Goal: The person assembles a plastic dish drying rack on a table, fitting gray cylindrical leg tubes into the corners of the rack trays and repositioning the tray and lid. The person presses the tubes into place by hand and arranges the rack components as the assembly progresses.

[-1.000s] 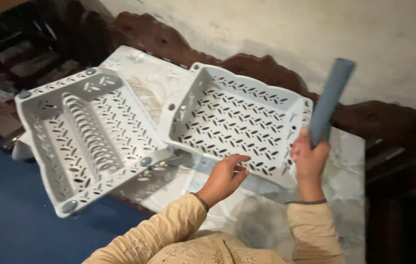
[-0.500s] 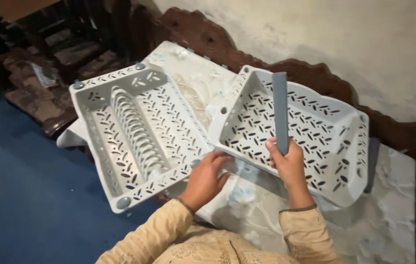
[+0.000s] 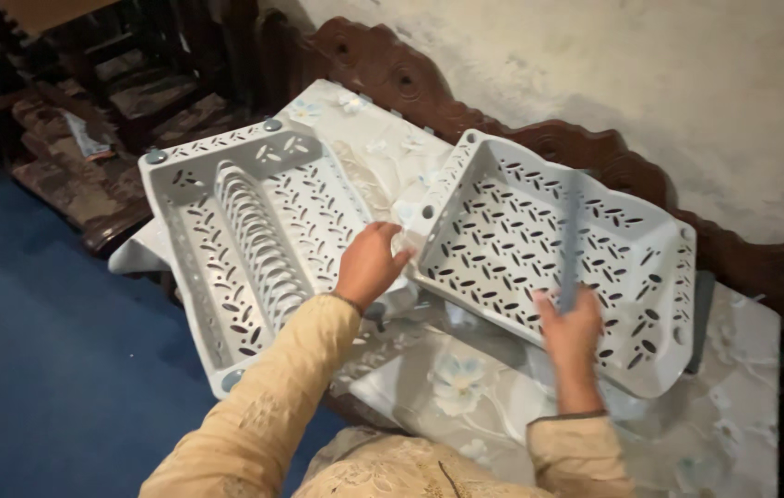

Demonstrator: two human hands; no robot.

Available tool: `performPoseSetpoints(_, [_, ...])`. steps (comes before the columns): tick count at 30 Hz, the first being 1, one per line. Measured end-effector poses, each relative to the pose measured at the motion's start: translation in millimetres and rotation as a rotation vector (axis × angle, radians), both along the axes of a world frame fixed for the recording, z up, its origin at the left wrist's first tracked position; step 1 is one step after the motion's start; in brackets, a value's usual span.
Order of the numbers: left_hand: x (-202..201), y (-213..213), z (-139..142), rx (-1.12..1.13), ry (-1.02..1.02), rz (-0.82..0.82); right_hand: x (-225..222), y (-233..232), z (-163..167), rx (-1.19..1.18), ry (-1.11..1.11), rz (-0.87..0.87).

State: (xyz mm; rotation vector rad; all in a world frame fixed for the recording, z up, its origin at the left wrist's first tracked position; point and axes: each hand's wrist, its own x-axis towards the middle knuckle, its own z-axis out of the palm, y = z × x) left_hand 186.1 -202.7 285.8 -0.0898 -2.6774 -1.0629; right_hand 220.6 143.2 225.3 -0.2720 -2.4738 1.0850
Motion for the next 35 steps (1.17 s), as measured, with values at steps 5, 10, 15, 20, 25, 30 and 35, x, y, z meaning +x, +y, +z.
performPoseSetpoints(5, [58.7,-6.7,-8.1,-0.314,-0.073,-0.075,25.2,126.6,-6.9,0.451,0.201,-0.403])
performPoseSetpoints(10, [94.5,-43.1,-42.2,-0.421,-0.28,-0.057,40.7,163.0,-10.3,-0.067,-0.063,-0.483])
performPoseSetpoints(15, [99.8,-66.2,-67.3,-0.602,-0.116,-0.011,27.1,142.7,-12.5,-0.502,-0.003,-0.397])
performPoseSetpoints(20, [104.5,-103.3,-39.3,-0.6,0.002,0.102,13.8,125.7,-21.0,-0.56,0.11,-0.277])
performPoseSetpoints(25, [123.1,-150.5,29.1,-0.465,0.265,0.281,-6.8,98.5,-30.5,-0.54,0.138,-0.249])
performPoseSetpoints(30, [161.9,-169.8,87.0,-0.399,0.366,0.526,-33.9,49.4,-25.1,-0.577,0.115,-0.21])
performPoseSetpoints(35, [185.2,-176.6,107.3,-0.505,0.41,0.565,-72.6,-23.0,-10.1,-0.47,0.058,-0.176])
